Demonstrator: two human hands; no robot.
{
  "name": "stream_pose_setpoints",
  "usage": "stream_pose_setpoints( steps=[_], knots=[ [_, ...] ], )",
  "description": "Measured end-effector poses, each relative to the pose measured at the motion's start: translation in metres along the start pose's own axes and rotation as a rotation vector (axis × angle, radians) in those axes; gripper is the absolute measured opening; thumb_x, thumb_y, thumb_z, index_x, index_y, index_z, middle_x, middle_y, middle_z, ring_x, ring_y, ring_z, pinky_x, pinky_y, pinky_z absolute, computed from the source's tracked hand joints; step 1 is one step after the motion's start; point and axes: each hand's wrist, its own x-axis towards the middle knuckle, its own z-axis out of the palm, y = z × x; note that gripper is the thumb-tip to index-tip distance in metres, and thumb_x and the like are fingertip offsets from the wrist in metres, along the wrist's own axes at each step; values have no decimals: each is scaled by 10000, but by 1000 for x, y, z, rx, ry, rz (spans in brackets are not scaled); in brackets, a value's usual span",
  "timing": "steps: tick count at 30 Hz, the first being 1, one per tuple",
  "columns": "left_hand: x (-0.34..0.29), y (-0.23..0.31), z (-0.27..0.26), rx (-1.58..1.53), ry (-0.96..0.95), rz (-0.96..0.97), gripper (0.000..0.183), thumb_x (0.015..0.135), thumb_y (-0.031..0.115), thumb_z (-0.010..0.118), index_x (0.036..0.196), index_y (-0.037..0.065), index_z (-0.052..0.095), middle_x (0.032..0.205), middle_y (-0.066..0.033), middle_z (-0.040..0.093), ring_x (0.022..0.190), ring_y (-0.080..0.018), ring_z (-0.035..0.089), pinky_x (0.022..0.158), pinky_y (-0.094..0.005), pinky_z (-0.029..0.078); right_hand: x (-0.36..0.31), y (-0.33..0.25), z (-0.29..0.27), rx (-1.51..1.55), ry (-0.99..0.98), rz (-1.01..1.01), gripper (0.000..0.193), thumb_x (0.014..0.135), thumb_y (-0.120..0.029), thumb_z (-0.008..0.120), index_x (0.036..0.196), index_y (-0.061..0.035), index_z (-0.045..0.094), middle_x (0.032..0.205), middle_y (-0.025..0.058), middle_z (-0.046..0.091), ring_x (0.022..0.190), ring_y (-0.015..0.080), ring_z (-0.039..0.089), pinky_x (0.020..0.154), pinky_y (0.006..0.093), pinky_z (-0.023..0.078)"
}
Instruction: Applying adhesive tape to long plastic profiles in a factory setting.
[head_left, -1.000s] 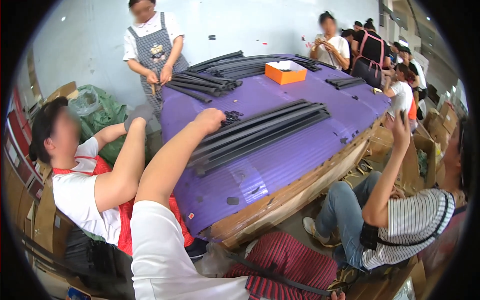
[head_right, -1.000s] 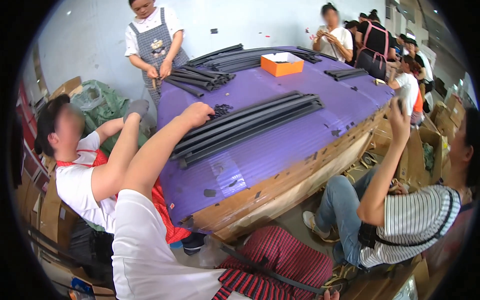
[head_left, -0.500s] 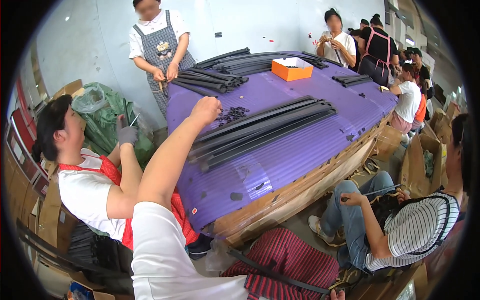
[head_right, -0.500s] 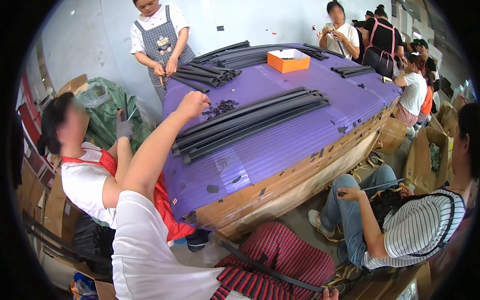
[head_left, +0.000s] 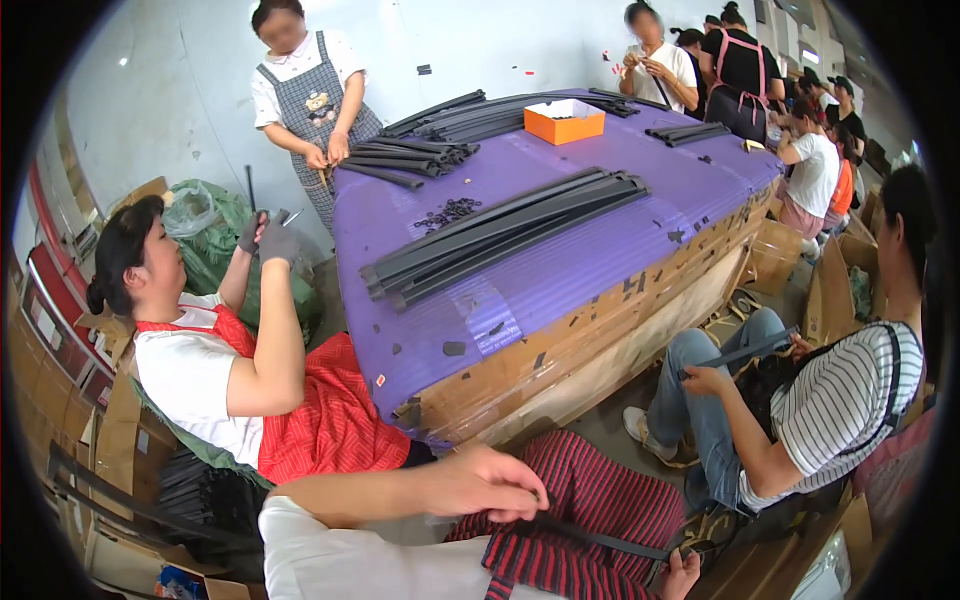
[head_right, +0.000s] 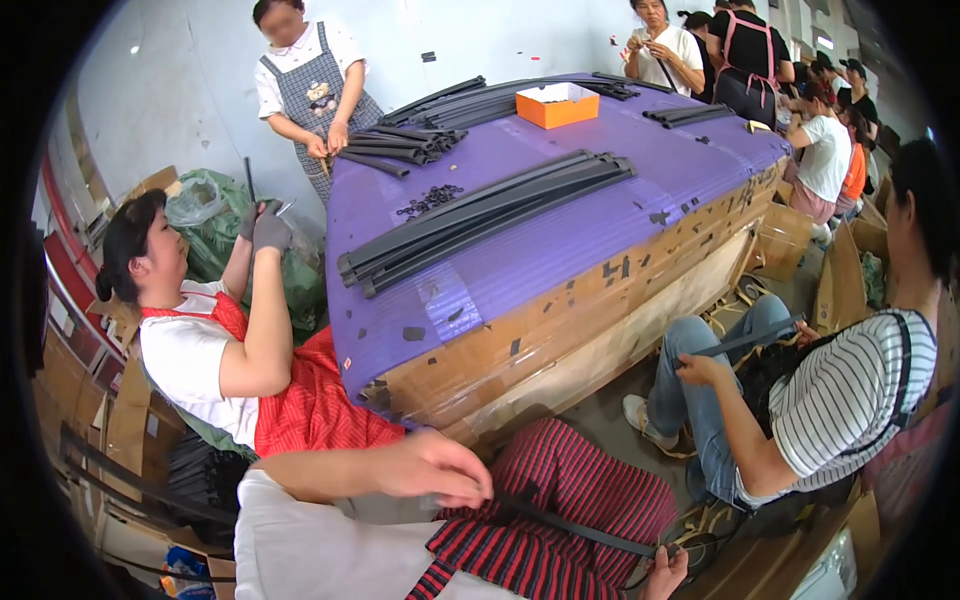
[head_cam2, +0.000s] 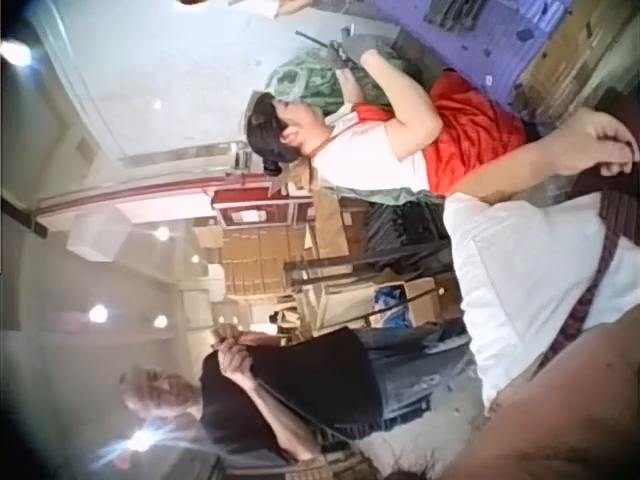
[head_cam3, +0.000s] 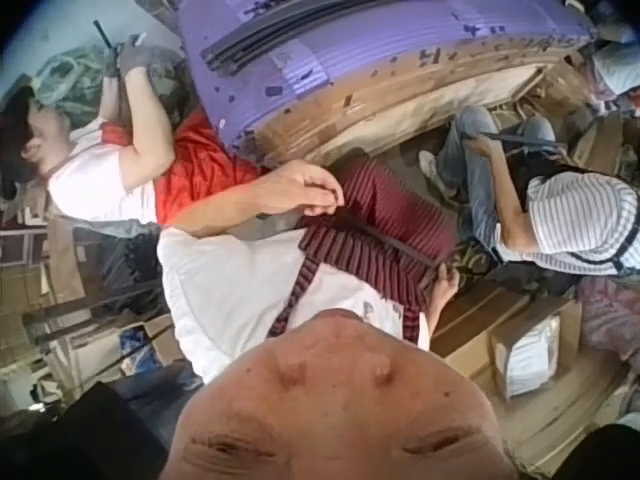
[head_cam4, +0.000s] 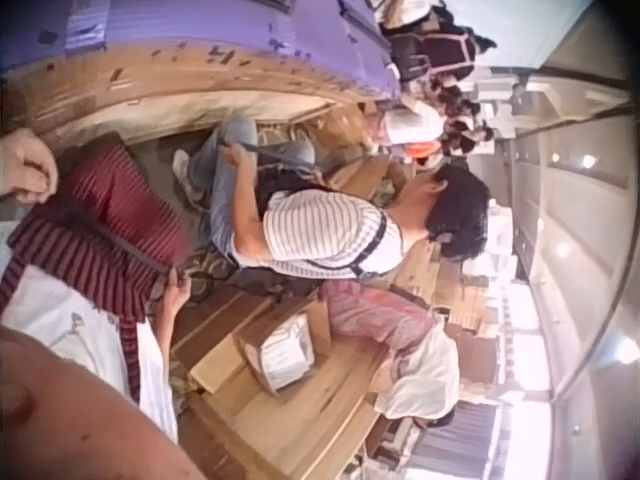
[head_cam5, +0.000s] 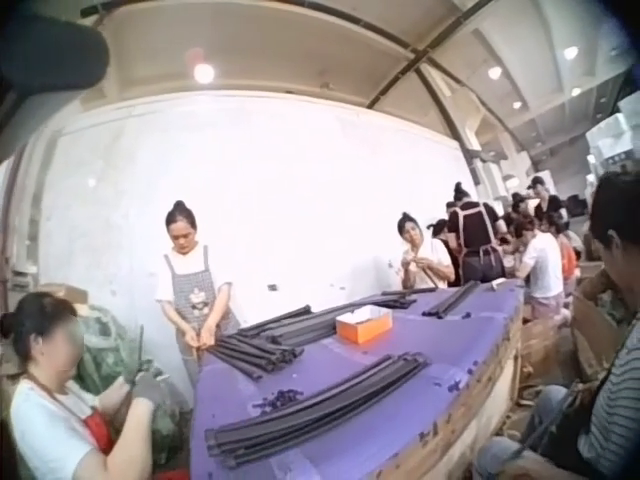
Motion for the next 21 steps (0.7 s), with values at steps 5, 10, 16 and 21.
stream_pose_setpoints(
  steps=[5,10,16,21],
  knots=[
    [73,-100,14,-348,-152,-328,152,892,172,474,893,29,525,732,-13,494,553,-60,398,448,-175,308,-3,1,-1,190,19,-2,155,818,22,525,945,-30,452,696,33,507,473,99,474,418,226,381],
    [117,-137,31,-432,-342,-356,141,879,157,394,833,54,479,703,-46,472,514,-79,367,396,-179,250,-22,5,-13,94,-3,22,143,802,-3,553,929,-33,493,675,-2,504,510,70,486,431,196,366],
    [166,-132,55,-151,-356,-449,170,881,176,447,840,34,531,678,-18,470,512,-53,361,401,-171,260,-24,11,-12,199,33,-3,143,778,-56,614,895,-38,534,749,-3,532,598,67,476,485,201,371],
    [199,-131,93,76,-413,-521,151,866,185,537,906,48,590,614,74,420,466,-4,315,383,-140,224,-20,13,-13,102,28,36,294,775,-140,654,997,-6,515,748,52,558,629,120,542,541,251,451]
  ],
)
